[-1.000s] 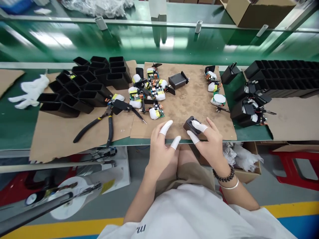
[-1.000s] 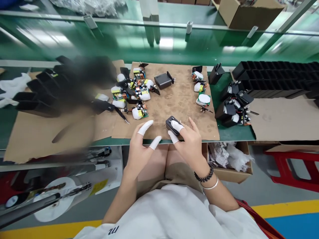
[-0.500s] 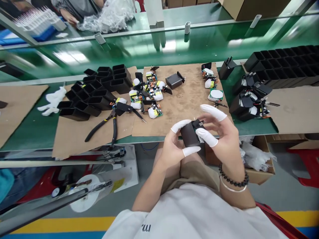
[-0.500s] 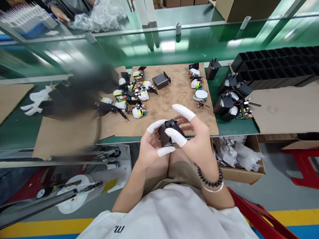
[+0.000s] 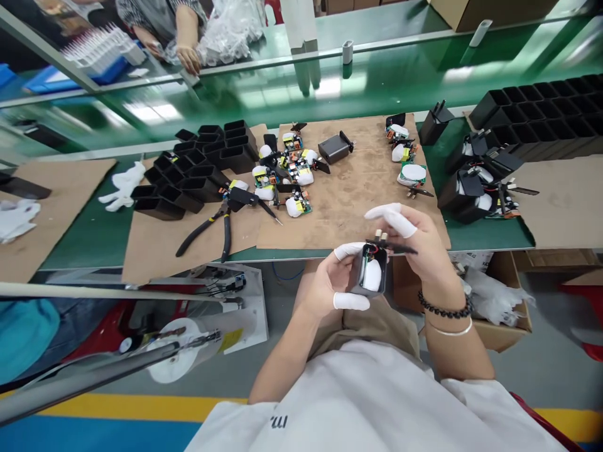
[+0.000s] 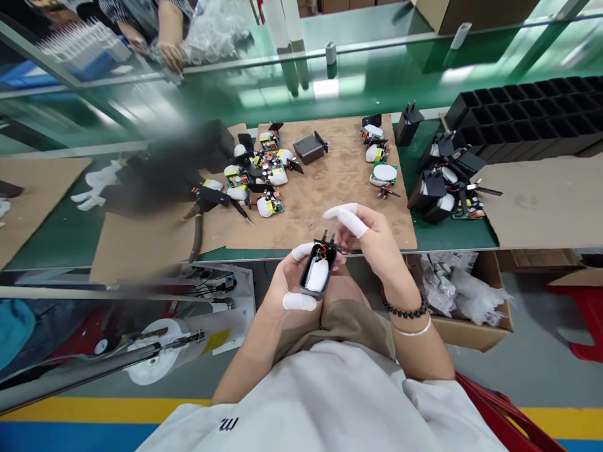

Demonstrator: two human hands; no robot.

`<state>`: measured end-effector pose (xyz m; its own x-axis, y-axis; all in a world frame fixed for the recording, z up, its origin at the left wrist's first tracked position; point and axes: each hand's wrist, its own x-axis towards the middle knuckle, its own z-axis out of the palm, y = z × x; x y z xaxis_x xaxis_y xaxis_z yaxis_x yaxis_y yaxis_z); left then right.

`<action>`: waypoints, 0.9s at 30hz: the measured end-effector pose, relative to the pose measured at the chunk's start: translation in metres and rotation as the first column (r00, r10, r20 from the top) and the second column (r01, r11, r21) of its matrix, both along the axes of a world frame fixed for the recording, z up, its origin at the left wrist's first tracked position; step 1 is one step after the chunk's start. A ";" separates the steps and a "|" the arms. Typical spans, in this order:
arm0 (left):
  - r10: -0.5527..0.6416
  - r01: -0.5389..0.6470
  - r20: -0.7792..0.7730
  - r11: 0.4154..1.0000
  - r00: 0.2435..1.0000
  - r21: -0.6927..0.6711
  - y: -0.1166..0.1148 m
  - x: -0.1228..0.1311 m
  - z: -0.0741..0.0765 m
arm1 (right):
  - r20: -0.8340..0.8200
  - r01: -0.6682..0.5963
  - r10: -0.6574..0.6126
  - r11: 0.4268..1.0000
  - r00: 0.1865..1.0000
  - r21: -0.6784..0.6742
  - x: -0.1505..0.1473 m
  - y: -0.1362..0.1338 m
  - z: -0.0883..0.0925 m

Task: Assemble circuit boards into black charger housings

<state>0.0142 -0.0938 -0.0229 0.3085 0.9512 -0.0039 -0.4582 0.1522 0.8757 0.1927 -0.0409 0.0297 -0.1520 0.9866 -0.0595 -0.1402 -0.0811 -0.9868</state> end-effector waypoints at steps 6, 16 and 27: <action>0.442 -0.340 -0.312 0.880 0.841 0.330 -0.006 0.009 0.006 | 0.028 0.086 -0.089 0.990 0.996 0.110 -0.001 -0.051 -0.012; 0.697 -0.336 -0.405 0.670 0.592 0.662 0.003 0.029 0.041 | -0.211 -0.081 0.050 0.987 0.976 -0.142 -0.032 -0.043 -0.022; 0.338 -0.231 -0.314 0.915 0.887 0.332 0.015 0.011 0.057 | -0.164 0.010 -0.032 0.991 0.986 -0.136 -0.036 -0.060 -0.003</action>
